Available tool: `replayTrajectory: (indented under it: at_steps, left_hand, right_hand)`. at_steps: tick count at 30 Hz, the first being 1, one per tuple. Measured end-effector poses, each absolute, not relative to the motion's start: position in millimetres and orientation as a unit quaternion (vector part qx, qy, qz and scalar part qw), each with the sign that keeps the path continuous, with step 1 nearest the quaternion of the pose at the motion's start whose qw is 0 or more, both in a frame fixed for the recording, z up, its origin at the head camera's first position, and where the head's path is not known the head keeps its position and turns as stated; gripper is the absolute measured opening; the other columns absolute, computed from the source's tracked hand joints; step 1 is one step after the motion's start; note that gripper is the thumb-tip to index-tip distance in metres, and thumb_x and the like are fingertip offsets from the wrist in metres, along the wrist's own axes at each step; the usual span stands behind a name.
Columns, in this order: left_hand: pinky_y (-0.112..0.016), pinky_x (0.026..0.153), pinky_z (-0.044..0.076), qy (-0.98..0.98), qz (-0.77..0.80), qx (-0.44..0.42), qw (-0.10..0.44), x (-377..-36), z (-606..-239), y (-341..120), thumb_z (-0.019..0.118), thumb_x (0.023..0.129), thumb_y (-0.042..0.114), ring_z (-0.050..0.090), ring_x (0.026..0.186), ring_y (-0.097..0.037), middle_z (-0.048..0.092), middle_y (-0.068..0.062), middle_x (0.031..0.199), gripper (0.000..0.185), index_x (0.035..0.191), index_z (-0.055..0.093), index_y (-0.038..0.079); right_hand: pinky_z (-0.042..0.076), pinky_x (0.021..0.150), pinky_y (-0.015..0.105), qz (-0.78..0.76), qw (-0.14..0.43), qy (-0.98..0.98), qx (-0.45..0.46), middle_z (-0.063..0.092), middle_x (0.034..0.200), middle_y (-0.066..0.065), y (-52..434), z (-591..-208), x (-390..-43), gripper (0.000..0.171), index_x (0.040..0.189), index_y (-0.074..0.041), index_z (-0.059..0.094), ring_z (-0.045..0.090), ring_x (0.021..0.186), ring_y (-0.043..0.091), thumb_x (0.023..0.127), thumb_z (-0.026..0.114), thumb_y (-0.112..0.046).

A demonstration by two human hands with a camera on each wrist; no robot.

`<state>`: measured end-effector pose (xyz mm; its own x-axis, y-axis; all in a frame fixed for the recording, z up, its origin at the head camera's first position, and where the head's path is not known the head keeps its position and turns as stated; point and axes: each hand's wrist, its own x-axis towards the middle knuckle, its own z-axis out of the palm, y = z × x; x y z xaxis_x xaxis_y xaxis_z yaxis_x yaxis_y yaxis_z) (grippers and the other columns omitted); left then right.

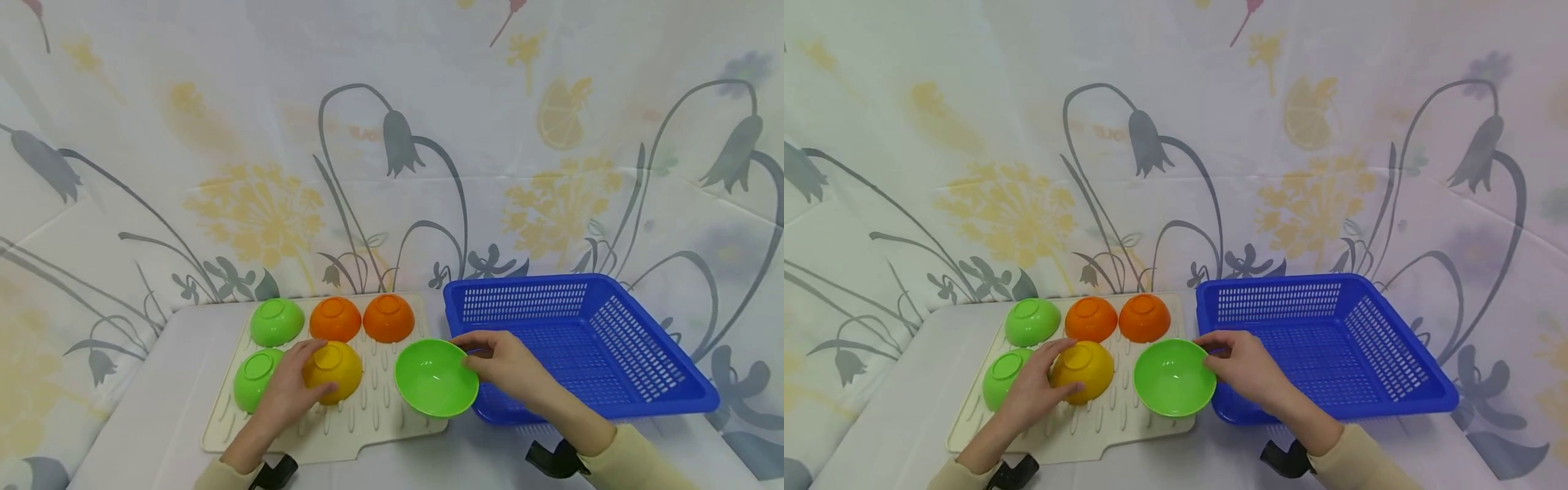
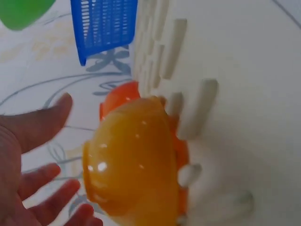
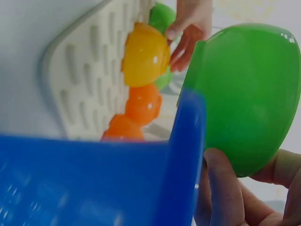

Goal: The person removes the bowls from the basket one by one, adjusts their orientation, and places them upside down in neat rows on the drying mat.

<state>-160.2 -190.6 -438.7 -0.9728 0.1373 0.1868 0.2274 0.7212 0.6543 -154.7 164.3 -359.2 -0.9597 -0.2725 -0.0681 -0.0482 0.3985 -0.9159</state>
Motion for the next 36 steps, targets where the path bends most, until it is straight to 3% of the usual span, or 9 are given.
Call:
replayTrajectory:
  at_steps: [5,8,12,16,23,27,36]
  left_hand:
    - [-0.052,0.103,0.044,-0.886,-0.429,-0.17,0.044,-148,-429,-177,0.087,0.077,0.02,0.051,0.128,-0.032,0.053,-0.006,0.143,0.072,0.141,0.054,0.015]
    - [-0.048,0.1,0.049,-0.847,-0.486,-0.216,-0.01,-142,-426,-169,0.086,0.079,0.02,0.052,0.127,-0.028,0.052,-0.003,0.144,0.076,0.145,0.049,0.018]
    - [-0.047,0.096,0.051,-0.793,-0.551,-0.251,-0.069,-139,-426,-158,0.083,0.082,0.02,0.053,0.124,-0.026,0.052,-0.003,0.142,0.08,0.15,0.042,0.015]
    - [-0.044,0.093,0.053,-0.77,-0.581,-0.25,-0.087,-138,-426,-153,0.082,0.084,0.021,0.056,0.119,-0.024,0.054,-0.005,0.138,0.081,0.152,0.039,0.012]
    - [-0.035,0.095,0.051,-0.769,-0.597,-0.211,-0.09,-139,-427,-157,0.083,0.083,0.019,0.053,0.123,-0.031,0.05,-0.011,0.141,0.084,0.153,0.036,0.009]
    - [-0.035,0.096,0.051,-0.778,-0.581,-0.23,-0.069,-140,-427,-163,0.086,0.079,0.018,0.05,0.126,-0.03,0.049,-0.006,0.143,0.086,0.152,0.04,0.013]
    - [-0.036,0.09,0.055,-0.737,-0.621,-0.266,-0.031,-151,-436,-177,0.085,0.077,0.009,0.057,0.121,-0.022,0.05,-0.01,0.145,0.08,0.146,0.045,0.004]
  right_hand:
    - [0.06,0.071,0.034,-0.529,0.073,0.839,-0.108,0.07,0.112,0.011,145,-364,-153,0.032,0.121,-0.001,0.068,0.069,0.094,0.023,0.09,0.063,-0.001]
    - [0.06,0.072,0.034,-0.52,0.054,0.844,-0.12,0.071,0.109,0.01,132,-368,-154,0.03,0.119,-0.001,0.07,0.07,0.093,0.022,0.089,0.064,0.0]
    - [0.06,0.074,0.035,-0.515,0.034,0.848,-0.12,0.072,0.106,0.009,118,-373,-155,0.03,0.116,-0.002,0.072,0.071,0.091,0.021,0.087,0.064,0.002]
    - [0.06,0.074,0.037,-0.516,0.024,0.849,-0.112,0.072,0.105,0.009,109,-379,-157,0.029,0.114,-0.003,0.072,0.071,0.091,0.023,0.087,0.064,0.002]
    - [0.06,0.076,0.037,-0.512,-0.006,0.847,-0.141,0.071,0.109,0.009,97,-388,-157,0.027,0.112,-0.005,0.071,0.07,0.098,0.029,0.087,0.064,0.002]
    - [0.059,0.079,0.041,-0.503,-0.033,0.848,-0.162,0.069,0.11,0.009,91,-390,-154,0.031,0.115,-0.005,0.071,0.068,0.1,0.03,0.087,0.064,0.006]
    - [0.051,0.095,0.05,-0.531,-0.093,0.827,-0.157,0.065,0.103,0.0,82,-400,-149,0.037,0.11,-0.009,0.072,0.065,0.103,0.021,0.082,0.067,0.014]
